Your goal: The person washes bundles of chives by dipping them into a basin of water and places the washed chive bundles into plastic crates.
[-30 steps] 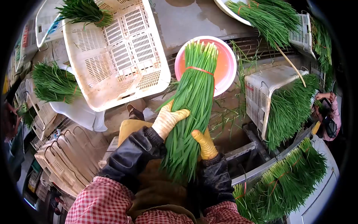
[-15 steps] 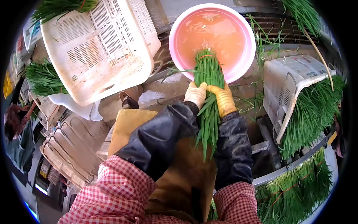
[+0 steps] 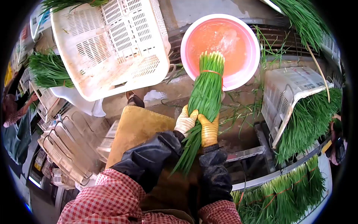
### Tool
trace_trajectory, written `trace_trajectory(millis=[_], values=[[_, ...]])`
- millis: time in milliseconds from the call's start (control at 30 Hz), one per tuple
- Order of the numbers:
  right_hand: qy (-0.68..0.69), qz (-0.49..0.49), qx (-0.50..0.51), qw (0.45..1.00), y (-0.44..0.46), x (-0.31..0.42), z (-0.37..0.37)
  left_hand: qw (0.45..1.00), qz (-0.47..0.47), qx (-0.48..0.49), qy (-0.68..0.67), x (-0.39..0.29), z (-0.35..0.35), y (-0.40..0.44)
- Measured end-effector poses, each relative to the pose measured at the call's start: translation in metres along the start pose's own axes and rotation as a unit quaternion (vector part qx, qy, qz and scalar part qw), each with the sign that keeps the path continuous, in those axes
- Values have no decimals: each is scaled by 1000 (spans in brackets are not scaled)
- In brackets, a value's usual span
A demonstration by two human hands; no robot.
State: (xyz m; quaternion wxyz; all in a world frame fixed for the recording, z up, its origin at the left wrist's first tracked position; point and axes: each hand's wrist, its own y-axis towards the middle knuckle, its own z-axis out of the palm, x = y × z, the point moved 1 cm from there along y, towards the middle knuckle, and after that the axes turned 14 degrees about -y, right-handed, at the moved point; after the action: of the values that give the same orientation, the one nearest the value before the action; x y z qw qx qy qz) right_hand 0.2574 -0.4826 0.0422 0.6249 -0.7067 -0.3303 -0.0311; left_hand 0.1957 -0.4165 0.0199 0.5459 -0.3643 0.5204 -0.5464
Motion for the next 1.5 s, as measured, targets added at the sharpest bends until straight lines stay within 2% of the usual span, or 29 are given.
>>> trace_trajectory(millis=[67, 100, 133, 267, 333, 367, 400, 467, 500, 533, 600, 667, 733, 767, 800, 833, 867, 900, 933, 967, 1067, 1100, 1167, 1200, 1267, 1300, 1333, 1400, 1500], values=[[10, 118, 30, 992, 10, -21, 7, 987, -60, -79, 130, -19, 0, -3], [3, 56, 20, 998, 5, -6, 5, 982, 37, -5, 184, 8, -26, 19], [45, 61, 13, 997, -9, 26, 4, 997, 21, 0, 75, 3, -8, 7], [31, 61, -24, 997, -15, 19, -1, 988, 69, -6, 139, 3, 0, -12], [-11, 75, 34, 997, 12, -12, -5, 994, -24, -62, 89, 30, -25, 29], [-65, 161, 83, 981, 27, -12, -8, 989, -40, -53, 129, 26, -25, 33], [-94, 139, 65, 984, 33, -18, -10, 983, -54, -43, 169, 22, -24, 36], [-33, 94, 67, 993, 31, 21, -23, 997, -7, -23, 67, 20, 10, 25], [-47, 107, 77, 990, 24, 45, -31, 982, -10, -47, 181, -14, 44, -10], [-72, 96, 86, 989, 19, 64, -36, 999, -35, -8, 33, -10, 52, -18], [-182, 10, 58, 982, 36, 76, -42, 995, -29, -29, -86, 4, 70, -7], [-287, -19, 79, 955, 82, 82, -33, 980, 2, -14, 201, 26, 57, 61], [-281, 39, 108, 953, 140, 84, -4, 993, -57, 39, 95, 14, 57, 111], [-470, 86, 111, 872, 175, 75, 1, 993, -90, 60, 44, 7, 58, 134], [-505, 89, 109, 852, 162, 99, 7, 948, 9, 143, 284, -6, 62, 137], [-400, 98, 112, 904, 148, 107, 0, 833, 103, 213, 500, -20, 66, 128], [-286, 103, 114, 946, 133, 113, -7, 788, 176, 209, 552, -21, 65, 114], [-326, 54, 138, 934, 114, 119, -9, 766, 264, 171, 560, -13, 62, 92], [-241, -16, 135, 961, 106, 104, -15, 739, 337, 141, 567, -11, 61, 83], [-328, -38, 105, 938, 112, 102, -6, 728, 361, 132, 568, -11, 61, 84], [-590, -10, 46, 806, 158, 90, 21, 788, 153, 235, 548, -16, 60, 135], [-547, 8, 71, 834, 164, 96, 7, 795, 86, 275, 534, -21, 68, 150], [-443, 86, 155, 879, 154, 123, -4, 788, 118, 248, 551, -21, 70, 139], [-351, -3, 163, 922, 120, 129, -8, 789, 147, 221, 554, -18, 65, 127], [-373, -48, 111, 920, 117, 107, -8, 802, 164, 188, 543, -15, 60, 123], [-480, -6, 27, 877, 135, 90, 3, 819, 137, 182, 526, -17, 57, 132], [-450, -34, 11, 892, 151, 70, 13, 846, 89, 173, 496, -17, 53, 144], [-291, -12, 110, 950, 167, 60, 8, 928, 14, 111, 355, -24, 54, 148], [-1, 81, 221, 972, 122, 69, -13, 987, -156, 28, -33, -55, 47, 74]])
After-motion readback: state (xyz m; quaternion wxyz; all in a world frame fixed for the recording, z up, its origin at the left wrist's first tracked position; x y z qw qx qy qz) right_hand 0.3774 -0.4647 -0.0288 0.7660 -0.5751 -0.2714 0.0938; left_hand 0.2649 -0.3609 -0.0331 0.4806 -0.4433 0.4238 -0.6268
